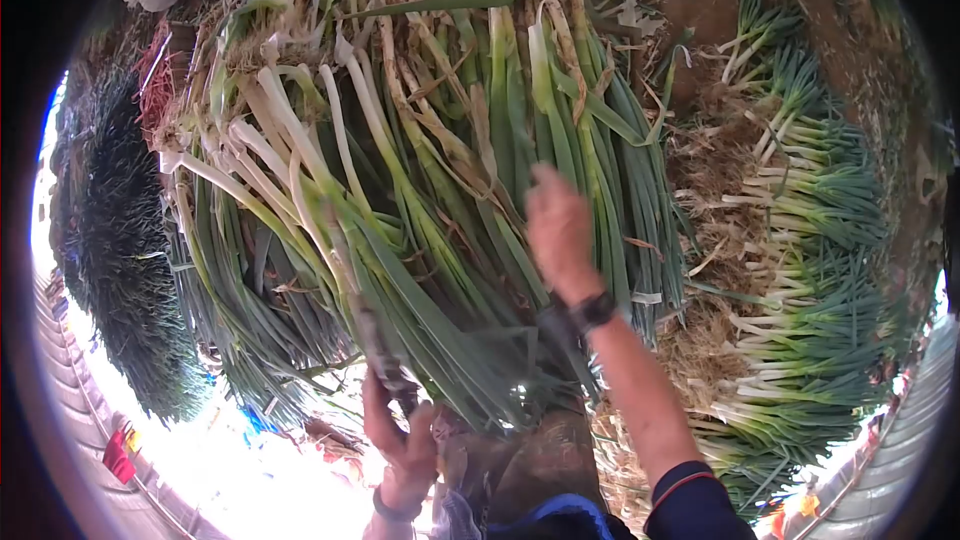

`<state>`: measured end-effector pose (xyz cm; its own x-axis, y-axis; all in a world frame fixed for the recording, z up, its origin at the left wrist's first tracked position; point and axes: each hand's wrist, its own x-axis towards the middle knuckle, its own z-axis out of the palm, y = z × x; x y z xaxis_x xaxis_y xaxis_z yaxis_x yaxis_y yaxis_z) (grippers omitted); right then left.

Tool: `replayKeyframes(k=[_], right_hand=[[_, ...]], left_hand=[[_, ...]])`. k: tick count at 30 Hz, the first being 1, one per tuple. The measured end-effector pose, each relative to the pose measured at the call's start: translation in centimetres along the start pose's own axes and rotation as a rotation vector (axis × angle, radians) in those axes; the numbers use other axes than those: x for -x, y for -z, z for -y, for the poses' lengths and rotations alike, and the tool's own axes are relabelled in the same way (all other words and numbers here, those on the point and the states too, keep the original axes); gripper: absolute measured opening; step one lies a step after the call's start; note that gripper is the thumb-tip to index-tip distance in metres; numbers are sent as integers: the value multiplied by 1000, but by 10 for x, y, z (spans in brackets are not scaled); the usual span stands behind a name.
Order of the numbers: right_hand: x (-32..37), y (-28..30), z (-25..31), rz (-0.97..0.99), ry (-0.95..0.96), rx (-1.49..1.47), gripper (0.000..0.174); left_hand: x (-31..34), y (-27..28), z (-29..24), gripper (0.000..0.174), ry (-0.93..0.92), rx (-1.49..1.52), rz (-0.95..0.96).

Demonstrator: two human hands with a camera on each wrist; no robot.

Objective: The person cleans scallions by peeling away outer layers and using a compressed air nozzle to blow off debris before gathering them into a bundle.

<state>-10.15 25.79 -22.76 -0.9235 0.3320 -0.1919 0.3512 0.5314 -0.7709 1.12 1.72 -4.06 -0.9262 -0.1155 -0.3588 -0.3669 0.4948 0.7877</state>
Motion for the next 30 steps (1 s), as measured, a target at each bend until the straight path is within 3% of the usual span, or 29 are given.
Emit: replayKeyframes(k=[3,4,6,7,8,10,11,12,14,18,19,24,26,29,30], right_hand=[[-54,22,-90,-60,53,404,43],[-63,20,-104,-62,53,398,43],[-77,13,-116,-169,219,783,46],[-83,6,-117,-148,208,856,46],[-82,0,-118,-143,204,853,46],[-86,-4,-91,37,-106,631,47],[-86,-7,-88,21,-233,407,57],[-89,-4,-89,19,-232,402,57],[-95,8,-96,79,-294,206,59],[-77,29,-132,461,-358,120,50],[-68,42,-120,505,-337,304,47],[-9,129,-67,641,-403,304,43],[17,156,-52,705,-340,291,45],[61,177,-25,763,-482,-60,52],[75,178,-16,790,-480,-33,57]], left_hand=[[6,-19,8,77,-76,-30,138],[5,-21,3,81,-74,-121,220],[1,-26,-10,83,-80,-210,325],[-1,-30,-12,83,-89,-157,350],[1,-34,-14,83,-85,-161,353],[0,-38,-19,83,-66,-177,426],[-5,-39,-22,82,-311,-300,471],[-4,-41,-22,82,-313,-304,469],[0,-45,-22,83,-120,-236,490],[1,-51,-22,84,-109,-237,526],[-1,-53,-23,84,-138,-236,530],[5,-53,-27,83,-181,-238,564],[8,-50,-30,82,-212,-276,617],[19,-47,-40,82,-119,-229,691],[24,-46,-41,82,-114,-231,696]])
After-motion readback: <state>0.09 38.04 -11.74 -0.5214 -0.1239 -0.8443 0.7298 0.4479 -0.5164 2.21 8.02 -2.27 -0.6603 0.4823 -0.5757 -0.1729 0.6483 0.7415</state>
